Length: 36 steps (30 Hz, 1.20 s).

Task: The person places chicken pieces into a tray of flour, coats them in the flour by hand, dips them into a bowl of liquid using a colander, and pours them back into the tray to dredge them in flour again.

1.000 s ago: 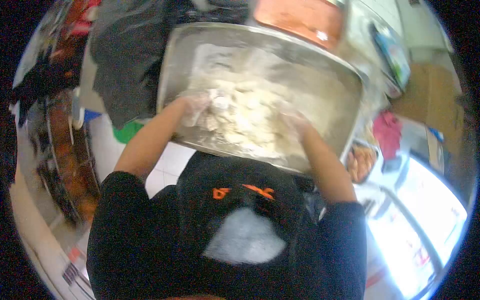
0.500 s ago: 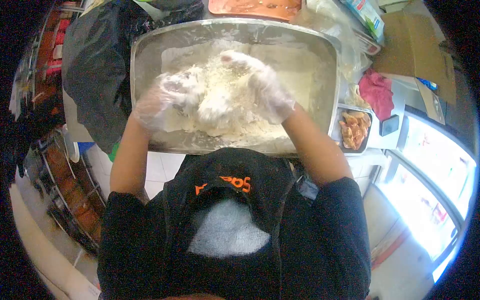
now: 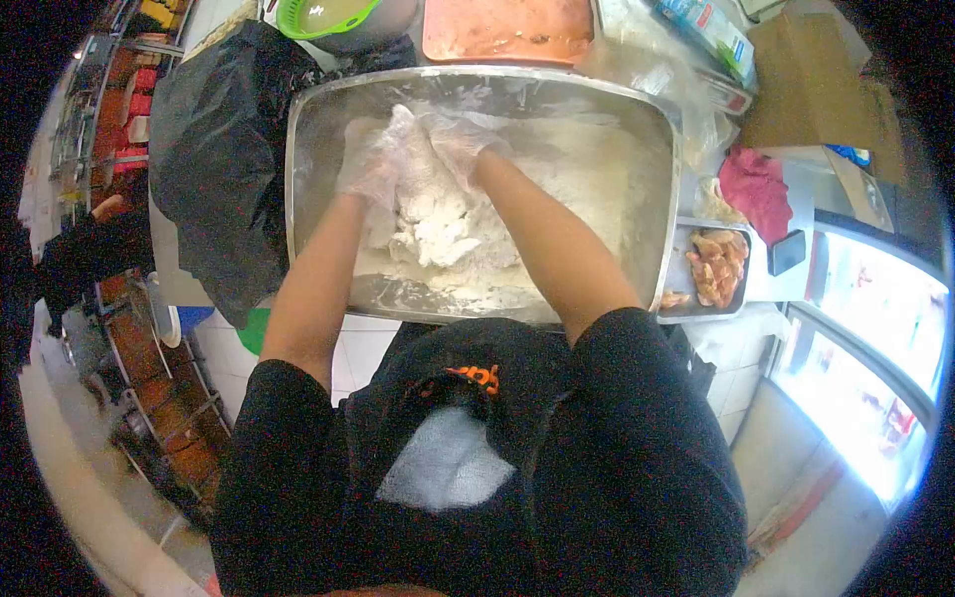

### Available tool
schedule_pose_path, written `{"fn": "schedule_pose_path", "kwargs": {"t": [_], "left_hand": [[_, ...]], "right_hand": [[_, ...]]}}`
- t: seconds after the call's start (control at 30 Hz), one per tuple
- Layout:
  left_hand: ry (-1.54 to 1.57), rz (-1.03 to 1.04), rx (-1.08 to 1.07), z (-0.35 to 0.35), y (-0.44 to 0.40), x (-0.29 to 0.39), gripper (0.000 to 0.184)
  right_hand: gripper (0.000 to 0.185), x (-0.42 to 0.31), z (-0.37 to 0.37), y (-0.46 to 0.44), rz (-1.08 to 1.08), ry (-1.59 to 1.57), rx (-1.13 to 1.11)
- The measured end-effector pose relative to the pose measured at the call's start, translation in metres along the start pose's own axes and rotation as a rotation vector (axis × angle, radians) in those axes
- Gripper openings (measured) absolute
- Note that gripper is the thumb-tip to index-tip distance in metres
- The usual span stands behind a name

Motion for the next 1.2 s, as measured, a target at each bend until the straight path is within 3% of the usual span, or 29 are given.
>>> {"fn": "schedule_pose_path", "kwargs": {"t": [0.07,0.1,0.17,0.2,0.23,0.27,0.3,0.37,0.4,0.47,0.53,0.57,0.63,0.7,0.73,0.8,0.87,0.9,0.97,1.0,1.1,1.2], "left_hand": [[0.13,0.075,0.095,-0.005,0.01,-0.024,0.042],[0.05,0.201,0.044,-0.023,0.029,-0.016,0.042],[-0.026,0.324,-0.011,-0.04,0.042,-0.022,0.043],[-0.018,0.396,-0.109,-0.045,0.044,-0.03,0.042],[0.078,0.192,-0.235,-0.049,0.051,-0.02,0.041],[0.164,-0.025,-0.333,-0.052,0.058,-0.011,0.041],[0.166,-0.026,-0.338,-0.053,0.059,-0.011,0.041],[-0.093,-0.31,-0.313,-0.058,0.056,-0.016,0.04],[-0.09,-0.304,-0.313,-0.062,0.06,-0.014,0.04],[-0.462,-0.095,-0.604,-0.045,0.063,-0.037,0.04],[-0.681,0.282,-0.815,-0.024,0.069,-0.064,0.046],[-0.666,0.441,-0.836,-0.014,0.07,-0.074,0.05],[-0.531,0.609,-0.789,0.001,0.07,-0.076,0.061],[-0.62,0.675,-0.869,0.005,0.078,-0.045,0.059],[-0.174,0.253,-0.906,0.014,0.078,-0.05,0.062],[0.266,-0.17,-0.886,0.016,0.077,-0.051,0.069],[-0.332,0.413,-0.701,0.011,0.079,-0.047,0.053],[-0.33,0.411,-0.705,0.009,0.084,-0.038,0.053],[0.996,-0.544,-0.595,0.007,0.096,-0.02,0.041],[1.002,-0.542,-0.594,0.015,0.092,-0.034,0.041],[1.373,-0.198,-0.637,0.026,0.079,-0.058,0.03],[1.35,-0.192,-0.538,-0.008,0.08,-0.007,0.044]], "right_hand": [[0.052,0.012,0.002,0.009,0.059,0.151,-0.197],[0.052,-0.01,0.002,0.028,0.067,0.147,-0.199],[0.047,-0.076,0.0,0.091,0.076,0.521,-0.407],[0.04,-0.064,-0.004,0.1,0.027,0.433,-0.354],[0.04,-0.056,-0.013,0.102,0.037,0.431,-0.353],[0.038,-0.051,-0.026,0.102,-0.106,0.368,-0.293],[0.037,-0.045,-0.041,0.1,-0.251,0.305,-0.229],[0.036,-0.001,-0.079,0.076,-0.292,0.546,0.042],[0.036,0.01,-0.089,0.07,-0.302,0.626,0.137],[0.027,0.005,-0.088,0.079,0.023,0.851,0.072],[0.04,0.065,-0.105,0.077,0.354,0.641,-0.249],[0.039,0.025,-0.077,0.111,0.571,0.129,-0.182],[0.04,-0.014,-0.033,0.145,0.756,-0.399,-0.099],[0.049,-0.003,-0.022,0.142,0.541,-0.604,-0.237],[0.049,0.001,-0.016,0.137,0.489,-0.654,-0.267],[0.049,0.0,-0.015,0.13,0.385,-0.628,-0.277],[0.049,-0.009,-0.027,0.129,0.28,-0.551,-0.254],[0.049,-0.017,-0.034,0.131,0.238,-0.503,-0.227],[0.049,-0.033,-0.045,0.137,0.176,-0.416,-0.179],[0.049,-0.044,-0.046,0.143,0.154,-0.391,-0.166],[0.054,-0.076,-0.041,0.164,0.043,-0.308,-0.169],[0.046,-0.089,-0.046,0.18,-0.069,-0.341,-0.278]]}}
Point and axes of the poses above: each hand's wrist, its own y-axis away from the middle knuckle, its own z-axis out of the palm, x = y × z, the point moved 1 cm from there along -y, towards the middle knuckle, and after that the axes turned 11 degrees about -y, right-handed, at the moved point
